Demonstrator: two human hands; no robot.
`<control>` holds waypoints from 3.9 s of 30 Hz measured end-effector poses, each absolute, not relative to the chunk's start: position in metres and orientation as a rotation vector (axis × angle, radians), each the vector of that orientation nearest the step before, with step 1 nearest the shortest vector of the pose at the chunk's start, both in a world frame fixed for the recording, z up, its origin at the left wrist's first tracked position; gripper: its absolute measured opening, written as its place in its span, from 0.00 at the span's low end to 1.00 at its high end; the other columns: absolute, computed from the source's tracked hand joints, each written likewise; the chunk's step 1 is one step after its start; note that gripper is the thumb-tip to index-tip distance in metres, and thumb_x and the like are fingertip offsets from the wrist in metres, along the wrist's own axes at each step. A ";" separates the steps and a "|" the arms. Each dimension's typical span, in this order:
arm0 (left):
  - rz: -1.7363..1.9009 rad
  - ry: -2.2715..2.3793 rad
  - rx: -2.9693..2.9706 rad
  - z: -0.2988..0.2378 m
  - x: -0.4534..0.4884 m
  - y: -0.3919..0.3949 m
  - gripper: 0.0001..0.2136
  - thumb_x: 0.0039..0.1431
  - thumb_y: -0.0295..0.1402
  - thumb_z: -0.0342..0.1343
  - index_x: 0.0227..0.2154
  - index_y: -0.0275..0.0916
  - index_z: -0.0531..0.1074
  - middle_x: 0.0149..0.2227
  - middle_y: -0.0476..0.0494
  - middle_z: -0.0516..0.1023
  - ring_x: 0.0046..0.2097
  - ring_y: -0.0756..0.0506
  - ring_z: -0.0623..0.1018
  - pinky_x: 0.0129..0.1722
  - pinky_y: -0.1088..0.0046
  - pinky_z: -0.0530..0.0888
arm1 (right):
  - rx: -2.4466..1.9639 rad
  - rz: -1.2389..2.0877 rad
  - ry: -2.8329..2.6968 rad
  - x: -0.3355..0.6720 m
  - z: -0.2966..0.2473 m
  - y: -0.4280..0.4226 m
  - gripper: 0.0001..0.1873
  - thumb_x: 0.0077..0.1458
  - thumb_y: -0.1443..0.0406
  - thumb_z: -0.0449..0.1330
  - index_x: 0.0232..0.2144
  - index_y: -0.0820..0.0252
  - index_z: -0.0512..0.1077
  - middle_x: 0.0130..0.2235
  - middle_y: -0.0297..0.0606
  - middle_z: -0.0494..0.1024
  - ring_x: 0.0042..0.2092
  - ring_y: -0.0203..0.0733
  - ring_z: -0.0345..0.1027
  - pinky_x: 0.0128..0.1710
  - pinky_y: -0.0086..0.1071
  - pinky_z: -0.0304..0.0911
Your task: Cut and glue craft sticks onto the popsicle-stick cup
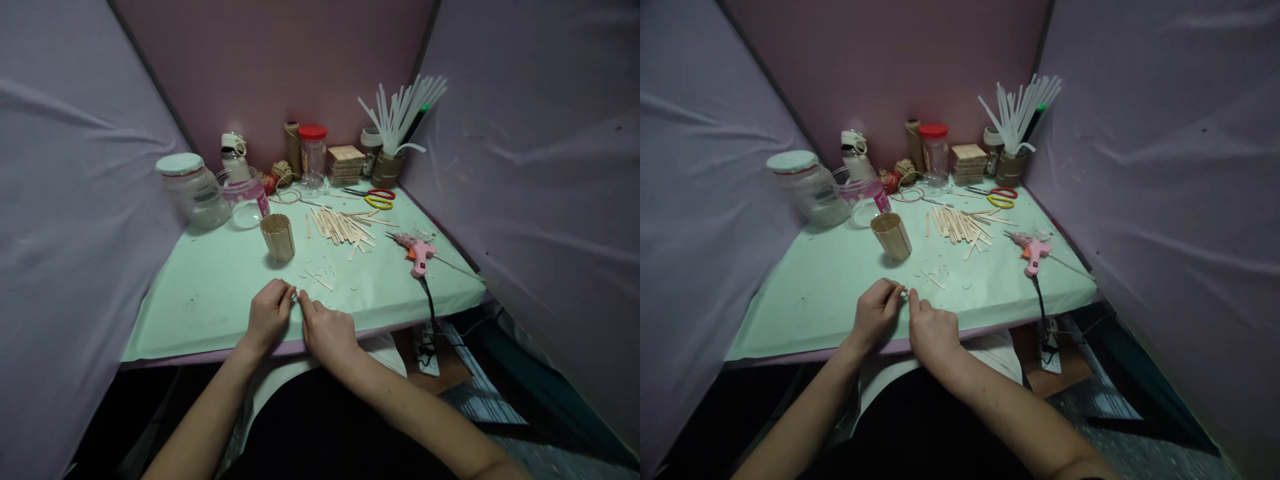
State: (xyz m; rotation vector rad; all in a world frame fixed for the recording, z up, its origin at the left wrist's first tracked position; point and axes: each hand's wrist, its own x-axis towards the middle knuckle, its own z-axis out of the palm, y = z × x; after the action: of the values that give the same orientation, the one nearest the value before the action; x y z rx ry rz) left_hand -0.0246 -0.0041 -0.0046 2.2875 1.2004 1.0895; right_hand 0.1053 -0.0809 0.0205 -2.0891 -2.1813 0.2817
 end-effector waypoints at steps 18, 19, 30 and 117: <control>1.104 1.200 2.357 -0.006 -0.024 -0.005 0.11 0.64 0.32 0.49 0.25 0.39 0.67 0.26 0.47 0.71 0.30 0.49 0.71 0.32 0.72 0.66 | -2.086 0.220 -2.156 0.101 0.016 -0.081 0.28 0.60 0.69 0.49 0.63 0.63 0.57 0.37 0.47 0.79 0.33 0.44 0.77 0.28 0.30 0.67; 1.106 1.196 2.361 -0.006 -0.024 -0.005 0.11 0.64 0.32 0.49 0.25 0.39 0.67 0.26 0.47 0.71 0.30 0.49 0.71 0.32 0.72 0.66 | -2.086 0.218 -2.153 0.101 0.016 -0.081 0.28 0.60 0.70 0.49 0.63 0.63 0.57 0.37 0.47 0.79 0.33 0.45 0.77 0.28 0.31 0.67; 1.137 1.212 2.373 -0.008 -0.024 -0.007 0.11 0.64 0.32 0.50 0.25 0.39 0.68 0.26 0.47 0.71 0.29 0.49 0.71 0.32 0.72 0.66 | -2.105 0.264 -2.171 0.102 0.020 -0.080 0.27 0.61 0.70 0.47 0.63 0.64 0.56 0.38 0.49 0.79 0.34 0.46 0.77 0.29 0.32 0.68; 1.040 0.862 1.048 0.002 -0.038 0.007 0.09 0.48 0.34 0.64 0.32 0.38 0.74 0.30 0.48 0.74 0.29 0.52 0.72 0.30 0.76 0.69 | -1.412 0.327 -1.805 0.141 -0.011 -0.055 0.18 0.65 0.63 0.44 0.47 0.63 0.71 0.35 0.41 0.74 0.38 0.40 0.69 0.40 0.31 0.65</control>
State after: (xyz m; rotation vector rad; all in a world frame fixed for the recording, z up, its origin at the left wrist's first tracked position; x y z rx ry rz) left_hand -0.0378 0.0071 0.0018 1.0478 0.8617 1.0402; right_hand 0.1406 -0.0554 -0.0115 -1.4115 -1.8054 0.3273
